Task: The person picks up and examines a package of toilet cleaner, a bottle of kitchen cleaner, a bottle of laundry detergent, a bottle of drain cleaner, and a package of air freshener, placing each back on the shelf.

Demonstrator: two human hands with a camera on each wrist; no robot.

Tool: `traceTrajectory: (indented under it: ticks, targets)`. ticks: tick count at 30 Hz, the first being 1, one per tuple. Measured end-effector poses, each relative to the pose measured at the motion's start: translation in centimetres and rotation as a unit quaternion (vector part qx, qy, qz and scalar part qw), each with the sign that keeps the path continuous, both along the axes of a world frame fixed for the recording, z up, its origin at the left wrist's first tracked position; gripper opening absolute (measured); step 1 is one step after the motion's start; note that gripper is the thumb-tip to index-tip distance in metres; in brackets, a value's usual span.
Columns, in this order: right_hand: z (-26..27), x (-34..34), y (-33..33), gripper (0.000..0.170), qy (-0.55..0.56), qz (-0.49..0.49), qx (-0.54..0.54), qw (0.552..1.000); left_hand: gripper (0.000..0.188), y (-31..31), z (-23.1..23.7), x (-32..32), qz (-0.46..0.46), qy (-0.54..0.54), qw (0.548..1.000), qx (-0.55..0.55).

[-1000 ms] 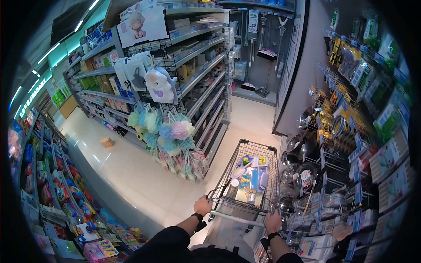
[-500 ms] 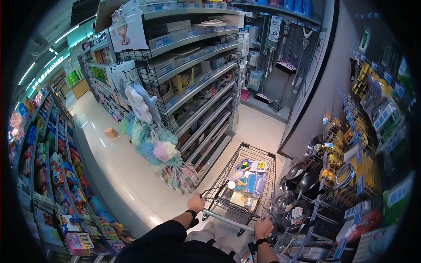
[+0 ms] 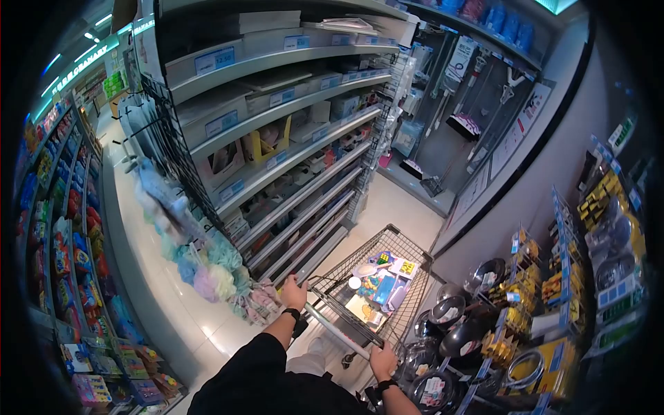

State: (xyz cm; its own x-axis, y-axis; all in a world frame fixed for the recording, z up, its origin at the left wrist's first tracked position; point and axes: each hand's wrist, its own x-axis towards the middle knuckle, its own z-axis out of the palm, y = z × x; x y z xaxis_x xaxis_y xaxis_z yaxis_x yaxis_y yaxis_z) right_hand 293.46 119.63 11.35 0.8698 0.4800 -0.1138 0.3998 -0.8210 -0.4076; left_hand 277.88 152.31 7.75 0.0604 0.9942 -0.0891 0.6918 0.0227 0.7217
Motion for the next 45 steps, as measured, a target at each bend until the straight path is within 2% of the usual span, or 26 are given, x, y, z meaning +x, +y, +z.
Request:
traceTrajectory:
  ticks: [1, 2, 3, 5, 6, 7, 9, 11, 12, 13, 15, 16, 17, 19, 20, 21, 23, 24, 25, 27, 28, 30, 33, 36, 41, 45]
  targets:
    - [-0.4, 1.5, 1.1, 0.055, -0.006, 0.008, 0.001, 1.000, 0.048, 1.2, 0.7, 1.5, 0.059, -0.026, 0.998, 0.020]
    - [-0.8, 2.7, 2.0, 0.056, 0.012, 0.036, 0.010, 0.999, 0.072, 1.9, 1.2, 2.9, 0.086, -0.054, 0.994, -0.034]
    - [-1.0, 3.9, 2.9, 0.057, 0.030, 0.062, 0.018, 0.997, 0.072, 2.3, 1.6, 4.6, 0.091, -0.057, 0.994, -0.034]
    - [-0.5, 6.7, 4.7, 0.064, 0.042, 0.091, 0.000, 0.995, 0.091, 2.2, 1.7, 7.5, 0.166, -0.089, 0.982, -0.005]
    - [-0.1, 7.8, 5.7, 0.066, 0.071, 0.111, -0.010, 0.991, 0.105, 2.7, -1.1, 8.2, 0.126, -0.124, 0.982, -0.057]
    - [-0.2, 8.8, 6.5, 0.069, 0.101, 0.132, -0.020, 0.986, 0.108, 2.3, -1.6, 9.3, 0.111, -0.129, 0.984, -0.049]
    - [-0.7, 11.2, 8.1, 0.074, 0.120, 0.158, -0.018, 0.980, 0.103, 1.1, -1.7, 11.0, 0.080, -0.160, 0.971, -0.157]
    - [-0.3, 13.5, 10.2, 0.077, 0.142, 0.212, -0.040, 0.966, 0.091, -0.4, -1.9, 12.3, 0.010, -0.164, 0.967, -0.195]
    - [0.4, 14.4, 11.1, 0.077, 0.156, 0.232, -0.026, 0.960, 0.081, -1.4, -3.2, 13.4, -0.003, -0.178, 0.970, -0.164]
    - [0.0, 15.7, 12.0, 0.076, 0.171, 0.263, -0.010, 0.949, 0.078, -2.4, -0.6, 13.6, -0.026, -0.182, 0.957, -0.222]
    - [-3.4, 18.6, 12.9, 0.075, 0.244, 0.299, 0.026, 0.922, 0.060, -3.9, -1.6, 15.0, -0.071, -0.212, 0.951, -0.212]
    - [-4.1, 19.6, 13.8, 0.073, 0.228, 0.326, -0.013, 0.917, 0.051, -4.7, -3.0, 15.7, -0.087, -0.208, 0.955, -0.191]
    - [-4.8, 20.4, 14.3, 0.068, 0.327, 0.323, 0.045, 0.887, 0.047, -5.3, -4.3, 16.4, -0.105, -0.208, 0.956, -0.177]
    - [-5.2, 21.3, 15.1, 0.072, 0.384, 0.309, 0.063, 0.868, 0.040, -5.8, -0.5, 17.0, -0.083, -0.197, 0.930, -0.299]
    - [-6.3, 22.2, 15.3, 0.072, 0.379, 0.332, 0.084, 0.860, 0.042, -5.7, 0.9, 17.2, -0.072, -0.182, 0.937, -0.291]
    - [-7.2, 22.9, 15.6, 0.073, 0.375, 0.353, 0.109, 0.850, 0.046, -5.3, -0.9, 17.7, -0.075, -0.124, 0.963, -0.225]
    - [-4.3, 25.4, 16.8, 0.069, 0.386, 0.429, -0.003, 0.817, 0.050, -4.2, -1.1, 18.2, -0.040, -0.059, 0.970, -0.231]
    - [-2.3, 25.8, 16.7, 0.062, 0.406, 0.422, 0.008, 0.811, 0.052, -3.2, -4.4, 18.5, -0.021, -0.034, 0.971, -0.236]
    - [-2.6, 26.6, 16.4, 0.059, 0.394, 0.433, 0.048, 0.809, 0.053, -3.2, -2.8, 18.8, -0.001, -0.023, 0.973, -0.230]
    - [-2.9, 28.6, 15.2, 0.053, 0.418, 0.401, 0.115, 0.807, 0.052, -4.1, 0.1, 19.5, 0.057, -0.031, 0.971, -0.231]
    - [-3.7, 29.9, 14.5, 0.046, 0.409, 0.371, 0.094, 0.829, 0.052, -4.7, 0.7, 20.0, 0.059, -0.028, 0.970, -0.235]
    - [-4.7, 32.7, 13.2, 0.044, 0.428, 0.338, 0.070, 0.835, 0.048, -5.6, 1.6, 21.3, 0.120, 0.031, 0.973, -0.195]
    - [-5.7, 36.1, 10.5, 0.043, 0.450, 0.249, 0.041, 0.857, 0.046, -7.4, 1.8, 22.5, 0.157, 0.041, 0.970, -0.182]
    - [-7.5, 39.4, 7.7, 0.038, 0.465, 0.159, 0.055, 0.869, 0.042, -8.2, 1.2, 22.8, 0.170, 0.039, 0.970, -0.170]
    - [-10.4, 43.7, 2.0, 0.029, 0.520, -0.002, 0.087, 0.850, 0.041, -9.5, 0.7, 22.5, 0.206, 0.018, 0.970, -0.126]
    - [-9.3, 45.0, -1.6, 0.021, 0.514, -0.039, 0.072, 0.854, 0.040, -10.2, 0.7, 22.0, 0.201, 0.020, 0.973, -0.114]
